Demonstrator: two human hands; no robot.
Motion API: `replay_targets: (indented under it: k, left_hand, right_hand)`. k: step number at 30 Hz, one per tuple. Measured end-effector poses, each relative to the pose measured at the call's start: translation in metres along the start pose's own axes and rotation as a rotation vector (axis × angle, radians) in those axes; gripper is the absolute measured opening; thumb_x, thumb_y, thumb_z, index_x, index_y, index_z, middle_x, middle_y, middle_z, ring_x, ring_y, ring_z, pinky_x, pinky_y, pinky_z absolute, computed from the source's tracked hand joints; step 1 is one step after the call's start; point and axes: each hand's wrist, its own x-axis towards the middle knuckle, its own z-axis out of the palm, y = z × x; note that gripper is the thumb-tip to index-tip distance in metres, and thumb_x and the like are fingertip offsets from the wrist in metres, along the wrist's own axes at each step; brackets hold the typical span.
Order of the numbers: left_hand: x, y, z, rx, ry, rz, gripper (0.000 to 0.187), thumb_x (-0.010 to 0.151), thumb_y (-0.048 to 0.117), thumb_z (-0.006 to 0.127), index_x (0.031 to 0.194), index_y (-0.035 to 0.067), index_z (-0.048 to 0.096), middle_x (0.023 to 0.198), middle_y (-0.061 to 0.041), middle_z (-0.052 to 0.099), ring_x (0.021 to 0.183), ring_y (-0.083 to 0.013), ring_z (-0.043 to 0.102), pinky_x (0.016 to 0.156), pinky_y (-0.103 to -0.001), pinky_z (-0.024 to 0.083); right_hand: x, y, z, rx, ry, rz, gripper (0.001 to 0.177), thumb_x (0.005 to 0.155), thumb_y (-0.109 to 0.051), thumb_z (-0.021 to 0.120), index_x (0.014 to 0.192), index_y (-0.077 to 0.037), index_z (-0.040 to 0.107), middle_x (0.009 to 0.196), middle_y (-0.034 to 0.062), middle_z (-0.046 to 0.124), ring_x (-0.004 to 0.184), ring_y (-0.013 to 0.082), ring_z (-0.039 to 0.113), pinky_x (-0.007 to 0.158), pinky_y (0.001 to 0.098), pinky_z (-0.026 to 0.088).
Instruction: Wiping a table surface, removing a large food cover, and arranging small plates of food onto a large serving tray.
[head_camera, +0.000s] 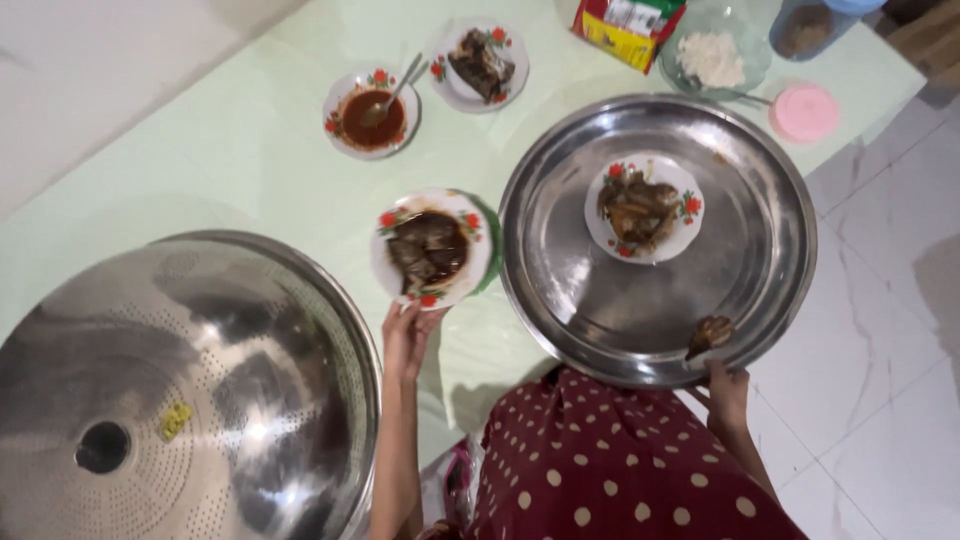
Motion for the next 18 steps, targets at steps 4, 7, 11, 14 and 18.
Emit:
replay_targets:
  k: [4,7,11,14,18]
  left_hand:
    - [-0.01,-0.059,-0.008,0.095,-0.062,-0.09,0.043,0.097,0.004,0.062,0.139,0.005,0.054,0.094,-0.011,0.068,0.079,-0.0275,0.078,0.083,-0.04,0.067]
    - [-0.039,-0.069,0.027,0.07,-0.101,-0.19,0.041,0.095,0.001,0.063,0.136,0.003,0.055,0.097,-0.016,0.065,0.08,-0.0356,0.078,0.079,-0.041,0.067]
    - [-0.054,-0.083,0.046,0.152,-0.176,-0.263,0.046,0.095,0.003,0.065,0.14,0.002,0.055,0.099,-0.019,0.065,0.081,-0.0382,0.077,0.081,-0.041,0.066]
    - [-0.064,-0.087,0.059,0.188,-0.207,-0.29,0.047,0.094,0.003,0.067,0.14,0.001,0.056,0.098,-0.019,0.065,0.08,-0.0384,0.077,0.079,-0.041,0.066]
    - [-0.071,-0.083,0.07,0.284,-0.25,-0.345,0.052,0.093,0.004,0.068,0.143,-0.002,0.053,0.1,-0.023,0.066,0.081,-0.0408,0.077,0.081,-0.042,0.064]
  right_hand:
    - [0.005,0.008,-0.003,-0.012,0.009,-0.008,0.073,0.102,-0.014,0.056,0.147,0.021,0.012,0.133,0.0469,0.033,0.117,0.0532,0.054,0.091,0.0641,0.054]
    - [0.016,0.025,-0.011,0.032,0.019,-0.016,0.071,0.102,-0.016,0.059,0.146,0.018,0.015,0.125,0.0421,0.039,0.109,0.0502,0.058,0.086,0.0669,0.056]
    - [0.008,0.02,-0.01,0.047,0.014,-0.035,0.067,0.101,-0.016,0.059,0.145,0.016,0.02,0.119,0.037,0.045,0.102,0.0431,0.06,0.085,0.0643,0.058]
    - [0.006,0.018,-0.009,0.05,0.008,-0.046,0.065,0.101,-0.017,0.058,0.145,0.015,0.022,0.115,0.033,0.048,0.098,0.0395,0.062,0.084,0.0628,0.06]
    - [0.007,0.016,-0.008,0.054,0.004,-0.045,0.063,0.099,-0.018,0.059,0.143,0.012,0.026,0.105,0.0257,0.053,0.093,0.0351,0.064,0.082,0.06,0.062]
